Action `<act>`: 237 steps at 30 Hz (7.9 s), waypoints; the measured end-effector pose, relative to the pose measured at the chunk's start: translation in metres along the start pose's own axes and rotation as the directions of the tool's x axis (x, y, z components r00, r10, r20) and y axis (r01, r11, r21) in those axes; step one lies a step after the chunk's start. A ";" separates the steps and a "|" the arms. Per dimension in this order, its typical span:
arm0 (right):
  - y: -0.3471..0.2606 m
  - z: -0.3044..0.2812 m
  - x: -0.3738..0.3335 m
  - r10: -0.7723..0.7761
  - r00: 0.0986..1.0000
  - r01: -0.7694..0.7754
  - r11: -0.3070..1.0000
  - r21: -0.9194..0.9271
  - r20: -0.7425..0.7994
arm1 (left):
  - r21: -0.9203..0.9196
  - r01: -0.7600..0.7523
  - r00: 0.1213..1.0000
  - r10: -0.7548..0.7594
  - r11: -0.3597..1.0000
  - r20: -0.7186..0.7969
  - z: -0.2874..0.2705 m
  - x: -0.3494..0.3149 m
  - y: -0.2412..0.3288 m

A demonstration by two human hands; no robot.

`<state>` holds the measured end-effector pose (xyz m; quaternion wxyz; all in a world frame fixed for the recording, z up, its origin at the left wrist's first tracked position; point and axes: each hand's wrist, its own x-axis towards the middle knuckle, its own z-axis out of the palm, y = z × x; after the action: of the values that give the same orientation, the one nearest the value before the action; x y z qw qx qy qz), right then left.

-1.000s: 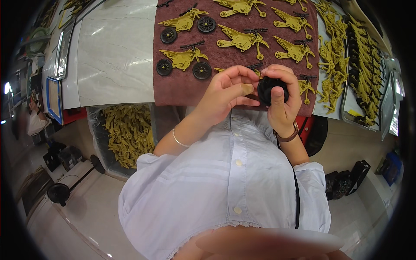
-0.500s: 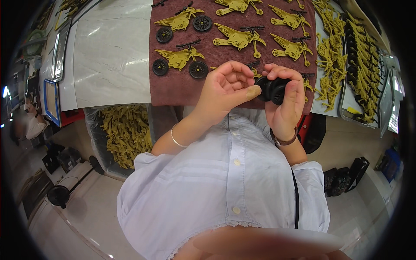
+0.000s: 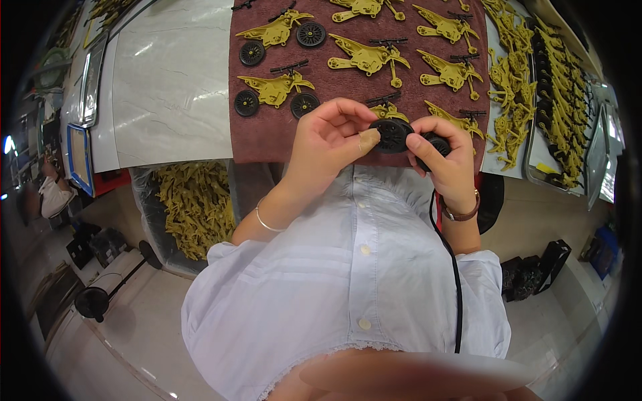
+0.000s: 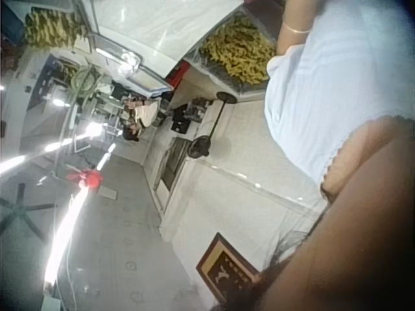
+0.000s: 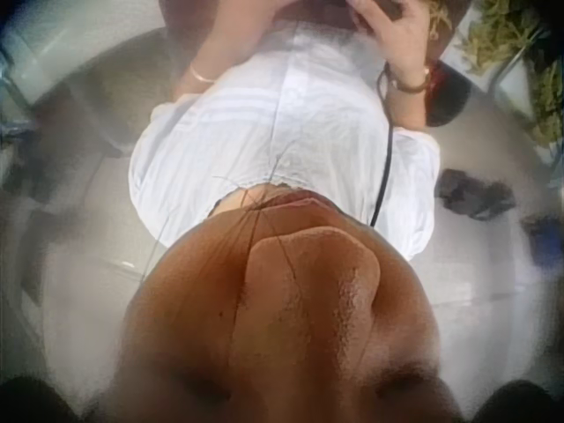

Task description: The person assembles toy plastic motorcycles by hand, attaching plastic wheels to the yellow bodies.

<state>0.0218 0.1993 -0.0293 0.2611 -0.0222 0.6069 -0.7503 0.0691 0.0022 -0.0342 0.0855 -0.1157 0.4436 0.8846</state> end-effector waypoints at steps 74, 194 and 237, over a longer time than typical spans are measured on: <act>-0.025 0.003 0.032 -0.142 0.979 0.163 0.977 -0.140 0.150 | 0.245 -0.094 0.986 0.056 0.965 0.160 0.009 0.035 0.020; -0.162 -0.039 0.441 -0.025 0.824 0.544 0.311 -0.779 0.566 | 0.732 -0.367 0.903 0.409 0.574 0.132 -0.051 0.152 0.092; -0.076 0.074 0.193 -0.643 0.475 0.880 0.337 -0.335 0.601 | -0.644 0.172 0.947 0.054 0.746 0.316 -0.038 0.135 0.086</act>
<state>-0.1464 0.0618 0.0057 -0.0458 -0.5299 0.6655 -0.5236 -0.0767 -0.0727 -0.0287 0.1365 -0.0103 0.0768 0.9876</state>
